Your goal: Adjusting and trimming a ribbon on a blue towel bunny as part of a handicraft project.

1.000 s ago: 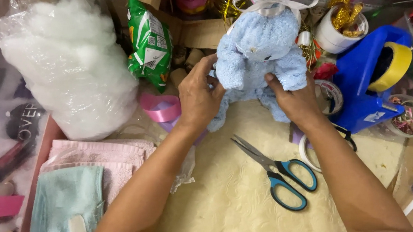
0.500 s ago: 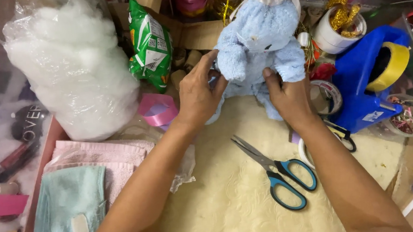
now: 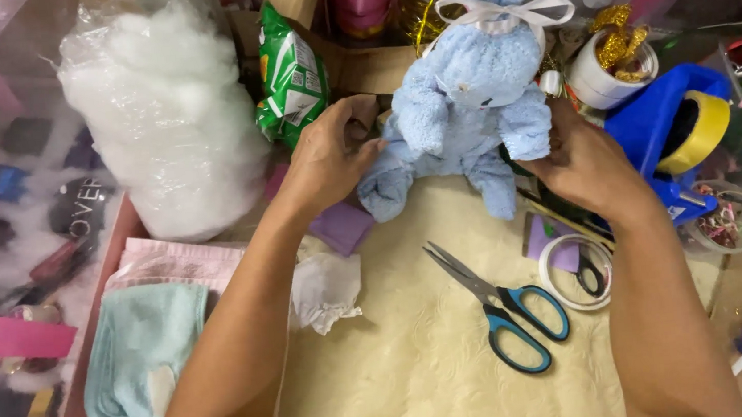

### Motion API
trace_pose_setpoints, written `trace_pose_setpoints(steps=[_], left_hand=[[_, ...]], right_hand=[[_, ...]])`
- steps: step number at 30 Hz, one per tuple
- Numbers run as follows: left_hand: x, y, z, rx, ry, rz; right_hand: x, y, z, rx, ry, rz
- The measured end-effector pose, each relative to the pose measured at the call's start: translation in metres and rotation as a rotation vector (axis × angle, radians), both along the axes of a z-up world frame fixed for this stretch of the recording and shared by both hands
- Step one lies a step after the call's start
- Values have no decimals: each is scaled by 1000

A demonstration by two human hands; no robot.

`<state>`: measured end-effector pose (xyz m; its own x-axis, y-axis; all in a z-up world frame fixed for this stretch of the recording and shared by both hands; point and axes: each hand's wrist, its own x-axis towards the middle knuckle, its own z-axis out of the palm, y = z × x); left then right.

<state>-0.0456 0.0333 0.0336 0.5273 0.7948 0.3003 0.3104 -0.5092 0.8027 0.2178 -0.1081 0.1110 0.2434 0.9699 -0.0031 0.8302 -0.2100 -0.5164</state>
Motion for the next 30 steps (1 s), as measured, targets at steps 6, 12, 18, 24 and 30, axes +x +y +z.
trace_pose_setpoints(steps=[6, 12, 18, 24, 30], left_hand=[[-3, 5, -8, -10, 59, 34], [6, 6, -25, 99, 128, -21], [9, -1, -11, 86, 75, -115], [19, -1, -15, 47, 75, -149], [22, -12, -20, 45, 21, -164]], right_hand=[[20, 11, -10, -37, 218, 116], [23, 30, -34, 205, 274, 324], [49, 46, -108, 299, 300, 251], [9, 41, -49, 280, 357, 259], [-3, 41, -54, 415, 433, 218]])
